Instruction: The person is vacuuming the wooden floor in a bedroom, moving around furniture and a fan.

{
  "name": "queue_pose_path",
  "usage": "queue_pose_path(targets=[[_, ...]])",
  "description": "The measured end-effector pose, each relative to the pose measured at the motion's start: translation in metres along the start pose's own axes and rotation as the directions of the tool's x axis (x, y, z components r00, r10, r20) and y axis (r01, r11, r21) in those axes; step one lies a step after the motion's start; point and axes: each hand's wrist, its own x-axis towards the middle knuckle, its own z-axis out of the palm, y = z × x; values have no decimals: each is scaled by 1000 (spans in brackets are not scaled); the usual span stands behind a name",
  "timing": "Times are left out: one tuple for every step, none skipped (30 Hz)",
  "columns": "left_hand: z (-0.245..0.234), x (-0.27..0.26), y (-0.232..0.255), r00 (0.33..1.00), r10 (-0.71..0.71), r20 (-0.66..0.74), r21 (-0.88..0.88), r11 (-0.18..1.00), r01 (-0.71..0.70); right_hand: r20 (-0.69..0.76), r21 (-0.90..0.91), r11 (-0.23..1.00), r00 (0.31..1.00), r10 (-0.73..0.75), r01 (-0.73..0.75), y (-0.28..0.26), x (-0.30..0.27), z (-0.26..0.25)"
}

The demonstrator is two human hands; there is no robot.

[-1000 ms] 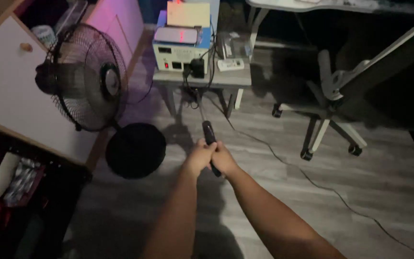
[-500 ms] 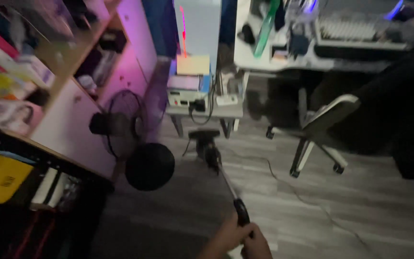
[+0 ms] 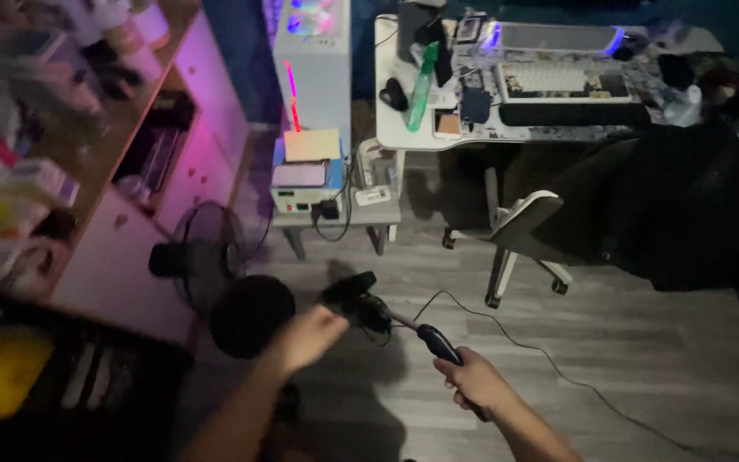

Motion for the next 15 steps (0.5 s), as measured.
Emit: queue_pose_path(targets=[[-33, 5, -17, 1000, 15, 15, 6, 1000, -15, -15, 16, 1000, 1000, 3, -2, -7, 4, 9], [-65, 9, -36, 974, 44, -222, -65, 996, -60, -25, 50, 999, 1000, -9, 10, -12, 6, 21], [-98, 16, -56, 893, 53, -447, -127, 984, -122, -37, 83, 996, 999, -20, 23, -17, 10, 34], [-126, 23, -83, 904, 69, -421, -123, 984, -132, -54, 107, 994, 999, -6, 12, -19, 17, 51], [-155, 32, -111, 828, 65, -557, 18, 998, -66, -91, 159, 987, 996, -23, 37, -22, 25, 69], [-188, 42, -139, 728, 91, -679, 151, 988, 17, -129, 210, 975, 991, -40, 67, -26, 35, 90], [-214, 37, -135, 744, 108, -659, 161, 987, -1, -145, 234, 970, 989, -27, 61, -37, 41, 111], [-243, 29, -131, 711, 87, -698, 211, 974, 88, -173, 270, 960, 984, -33, 79, -50, 46, 133], [-273, 22, -126, 673, 73, -736, 255, 951, 177, -202, 304, 948, 979, -36, 98, -64, 51, 154], [-280, 33, -154, 688, 82, -721, 266, 950, 165, -211, 321, 943, 977, -21, 90, -78, 58, 174], [-286, 44, -182, 737, -43, -675, 241, 931, 275, -258, 226, 972, 966, 0, 60, -92, 65, 193], [-291, 51, -210, 760, -174, -626, 226, 893, 390, -301, 126, 992, 954, 15, 24, -105, 72, 212], [-297, 58, -216, 771, -168, -614, 239, 892, 384, -304, 142, 990, 952, 29, 15, -109, 85, 221], [-301, 62, -221, 848, -258, -463, 72, 943, 326, -324, 143, 989, 946, 7, 42, -109, 95, 230], [-303, 65, -226, 906, -311, -288, -108, 950, 292, -344, 143, 987, 939, -15, 68, -107, 104, 239]])
